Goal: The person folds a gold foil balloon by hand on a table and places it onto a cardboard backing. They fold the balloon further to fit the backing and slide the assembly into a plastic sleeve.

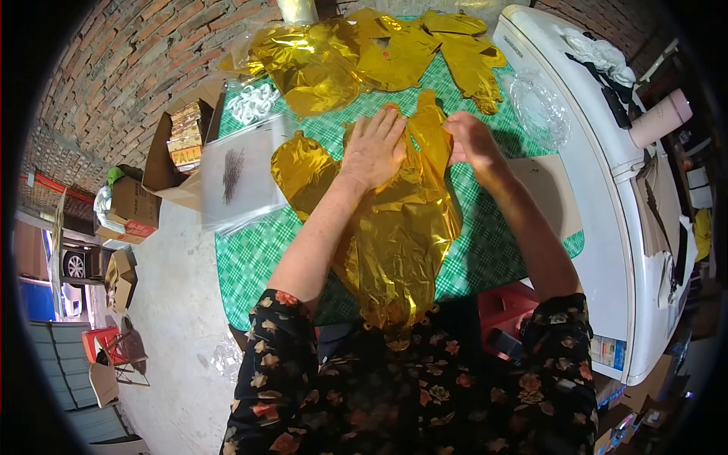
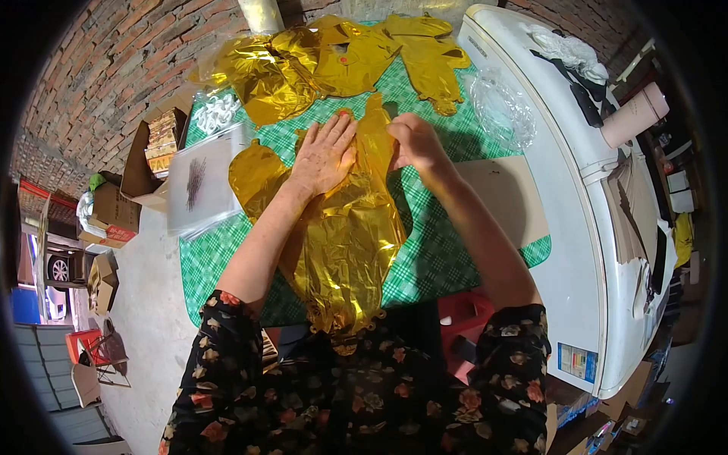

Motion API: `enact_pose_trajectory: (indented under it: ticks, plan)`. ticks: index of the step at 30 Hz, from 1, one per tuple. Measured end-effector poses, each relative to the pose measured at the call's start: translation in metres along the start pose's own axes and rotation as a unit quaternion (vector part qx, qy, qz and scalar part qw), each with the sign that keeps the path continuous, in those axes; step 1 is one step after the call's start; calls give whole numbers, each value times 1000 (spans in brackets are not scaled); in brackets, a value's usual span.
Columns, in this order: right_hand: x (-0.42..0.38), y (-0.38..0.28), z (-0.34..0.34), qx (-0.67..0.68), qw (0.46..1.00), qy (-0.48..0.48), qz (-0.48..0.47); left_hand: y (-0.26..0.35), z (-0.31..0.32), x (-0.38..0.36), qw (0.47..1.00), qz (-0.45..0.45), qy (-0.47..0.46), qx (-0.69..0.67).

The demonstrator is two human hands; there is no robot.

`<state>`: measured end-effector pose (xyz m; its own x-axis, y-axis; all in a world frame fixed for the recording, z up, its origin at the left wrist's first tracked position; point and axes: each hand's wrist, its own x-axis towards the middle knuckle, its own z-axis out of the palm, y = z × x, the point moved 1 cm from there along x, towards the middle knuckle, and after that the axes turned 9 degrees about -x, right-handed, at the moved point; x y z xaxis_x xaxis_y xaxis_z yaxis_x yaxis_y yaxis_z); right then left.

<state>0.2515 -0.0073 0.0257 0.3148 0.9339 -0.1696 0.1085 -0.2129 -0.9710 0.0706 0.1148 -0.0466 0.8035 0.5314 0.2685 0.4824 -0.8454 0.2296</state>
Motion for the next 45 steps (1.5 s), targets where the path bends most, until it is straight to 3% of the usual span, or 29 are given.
enact_pose_trajectory:
  ticks: [4,14,17,21,24,27,33,39,45]
  plan:
    - [-5,2,15,60,993,-31,-96,0,-3,0,1000,-3,-18,5]
    - [-4,-5,29,37,997,41,-47,1,-5,-2,1000,12,-1,-14]
    - [-2,1,25,65,996,66,-7,1,-5,-3,1000,13,1,-8]
    - [-6,22,10,89,989,100,-66,2,-6,-4,999,18,24,-36]
    - [-18,14,17,169,981,92,-9,0,-5,-4,999,23,27,-39]
    - [-21,27,13,159,982,96,-17,0,-5,-4,999,23,25,-21]
    - [-48,24,-2,-81,992,80,54,1,-4,-3,999,17,24,-18]
    - [-72,41,-5,11,995,99,13,2,-5,-3,999,14,21,-19]
    - [-77,31,6,30,998,58,-14,1,-5,-4,999,20,31,-26]
